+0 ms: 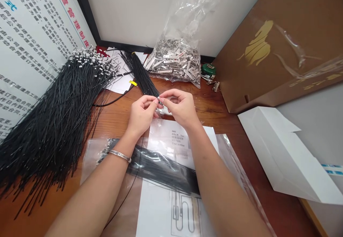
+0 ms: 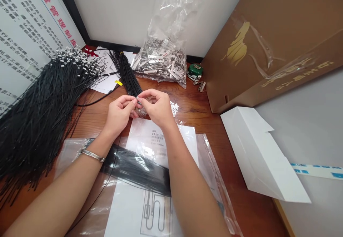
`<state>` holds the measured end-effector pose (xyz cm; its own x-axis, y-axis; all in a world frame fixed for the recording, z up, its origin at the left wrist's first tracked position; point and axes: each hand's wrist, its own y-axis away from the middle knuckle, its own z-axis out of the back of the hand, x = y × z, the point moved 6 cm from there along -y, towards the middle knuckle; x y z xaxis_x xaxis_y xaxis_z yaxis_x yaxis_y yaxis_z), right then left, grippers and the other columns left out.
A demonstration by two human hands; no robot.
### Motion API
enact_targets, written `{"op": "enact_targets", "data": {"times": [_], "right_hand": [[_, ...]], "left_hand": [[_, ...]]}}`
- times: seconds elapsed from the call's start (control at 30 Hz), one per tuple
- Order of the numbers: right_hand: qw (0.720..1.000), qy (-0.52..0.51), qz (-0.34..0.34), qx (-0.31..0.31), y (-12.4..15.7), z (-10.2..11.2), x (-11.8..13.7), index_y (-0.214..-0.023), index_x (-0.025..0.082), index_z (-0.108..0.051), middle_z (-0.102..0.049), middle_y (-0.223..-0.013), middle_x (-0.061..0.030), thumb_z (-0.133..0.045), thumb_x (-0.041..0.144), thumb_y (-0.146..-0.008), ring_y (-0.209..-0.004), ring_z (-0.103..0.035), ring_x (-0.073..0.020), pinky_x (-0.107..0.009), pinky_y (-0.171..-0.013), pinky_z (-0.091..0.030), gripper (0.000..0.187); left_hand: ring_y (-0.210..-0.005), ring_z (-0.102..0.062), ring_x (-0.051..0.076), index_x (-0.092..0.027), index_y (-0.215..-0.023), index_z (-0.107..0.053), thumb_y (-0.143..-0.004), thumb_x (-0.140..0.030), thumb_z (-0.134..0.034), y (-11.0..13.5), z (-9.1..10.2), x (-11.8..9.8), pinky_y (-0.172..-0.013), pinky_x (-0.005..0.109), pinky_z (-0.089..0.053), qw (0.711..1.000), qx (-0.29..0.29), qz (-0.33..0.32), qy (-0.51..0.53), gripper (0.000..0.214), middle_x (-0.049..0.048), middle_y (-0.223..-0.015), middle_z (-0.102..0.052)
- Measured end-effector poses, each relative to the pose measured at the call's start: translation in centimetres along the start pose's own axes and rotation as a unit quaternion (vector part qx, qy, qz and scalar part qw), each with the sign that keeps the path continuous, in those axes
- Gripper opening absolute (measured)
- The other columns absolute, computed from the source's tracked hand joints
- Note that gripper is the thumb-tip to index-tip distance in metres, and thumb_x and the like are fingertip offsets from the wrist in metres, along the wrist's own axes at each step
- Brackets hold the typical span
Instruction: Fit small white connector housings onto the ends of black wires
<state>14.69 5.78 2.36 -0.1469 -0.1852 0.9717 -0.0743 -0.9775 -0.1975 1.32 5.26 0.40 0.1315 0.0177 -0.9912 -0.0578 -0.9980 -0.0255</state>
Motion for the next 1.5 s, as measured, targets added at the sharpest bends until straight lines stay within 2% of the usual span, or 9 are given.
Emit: {"op": "enact_targets", "data": {"times": [0.23, 0.4, 0.6, 1.0, 1.2, 1.5], "right_hand": [[1.0, -0.001, -0.009, -0.009, 0.0, 0.1, -0.2, -0.07, 0.017, -0.07, -0.064, -0.059, 0.0006, -0.072, 0.027, -0.066, -0.048, -0.046, -0.0079, -0.024, -0.045, -0.035, 0.011], [1.0, -0.011, -0.004, -0.015, 0.0, 0.1, -0.3, -0.069, 0.017, -0.07, -0.068, -0.065, -0.0021, -0.072, 0.026, -0.066, -0.057, -0.057, -0.0121, -0.027, -0.053, -0.043, 0.011], [0.999, -0.04, -0.023, -0.014, -0.1, 0.0, -0.4, -0.068, 0.017, -0.07, -0.069, -0.063, -0.0023, -0.074, 0.023, -0.064, -0.059, -0.062, -0.0143, -0.029, -0.058, -0.048, 0.008], [0.992, -0.087, -0.088, 0.009, 0.0, -0.1, -0.9, -0.066, 0.016, -0.069, -0.065, -0.059, -0.0006, -0.075, 0.023, -0.06, -0.056, -0.057, -0.012, -0.027, -0.053, -0.044, 0.01], [0.987, -0.113, -0.112, -0.003, 0.1, 0.0, -1.2, -0.067, 0.017, -0.07, -0.065, -0.059, 0.0002, -0.075, 0.025, -0.059, -0.057, -0.057, -0.0115, -0.026, -0.053, -0.043, 0.013], [0.993, -0.089, -0.072, -0.001, 0.0, -0.1, -0.8, -0.064, 0.017, -0.07, -0.064, -0.055, 0.0018, -0.075, 0.022, -0.061, -0.053, -0.054, -0.0099, -0.027, -0.056, -0.043, 0.008]], "left_hand": [[-0.044, -0.058, 0.008, -0.015, -0.08, -0.063, -0.077, -0.032, -0.069, 0.0, 0.2, 0.2, -0.048, 0.02, -0.047, 1.0, -0.009, 0.014, 0.006, 0.018, 0.0034, -0.072, -0.073], [-0.045, -0.06, 0.009, -0.014, -0.081, -0.063, -0.075, -0.033, -0.071, -0.1, 0.3, 0.5, -0.049, 0.021, -0.048, 0.999, -0.016, 0.032, 0.018, 0.022, 0.0054, -0.075, -0.074], [-0.046, -0.059, 0.008, -0.014, -0.08, -0.064, -0.075, -0.032, -0.07, 0.0, 0.3, 0.5, -0.05, 0.021, -0.05, 0.999, -0.019, 0.022, 0.02, 0.02, 0.0049, -0.075, -0.074], [-0.051, -0.061, 0.008, -0.014, -0.08, -0.064, -0.078, -0.032, -0.069, 0.1, 0.2, 0.4, -0.051, 0.02, -0.05, 1.0, -0.006, 0.009, 0.017, 0.019, 0.004, -0.074, -0.073], [-0.051, -0.061, 0.008, -0.014, -0.084, -0.063, -0.079, -0.031, -0.067, -0.1, 0.2, 0.4, -0.049, 0.02, -0.051, 1.0, 0.0, 0.008, 0.011, 0.019, 0.0056, -0.08, -0.074], [-0.05, -0.061, 0.008, -0.014, -0.082, -0.062, -0.08, -0.029, -0.065, -0.2, 0.3, 0.6, -0.05, 0.02, -0.051, 1.0, -0.007, 0.008, 0.001, 0.016, 0.0046, -0.076, -0.073]]}}
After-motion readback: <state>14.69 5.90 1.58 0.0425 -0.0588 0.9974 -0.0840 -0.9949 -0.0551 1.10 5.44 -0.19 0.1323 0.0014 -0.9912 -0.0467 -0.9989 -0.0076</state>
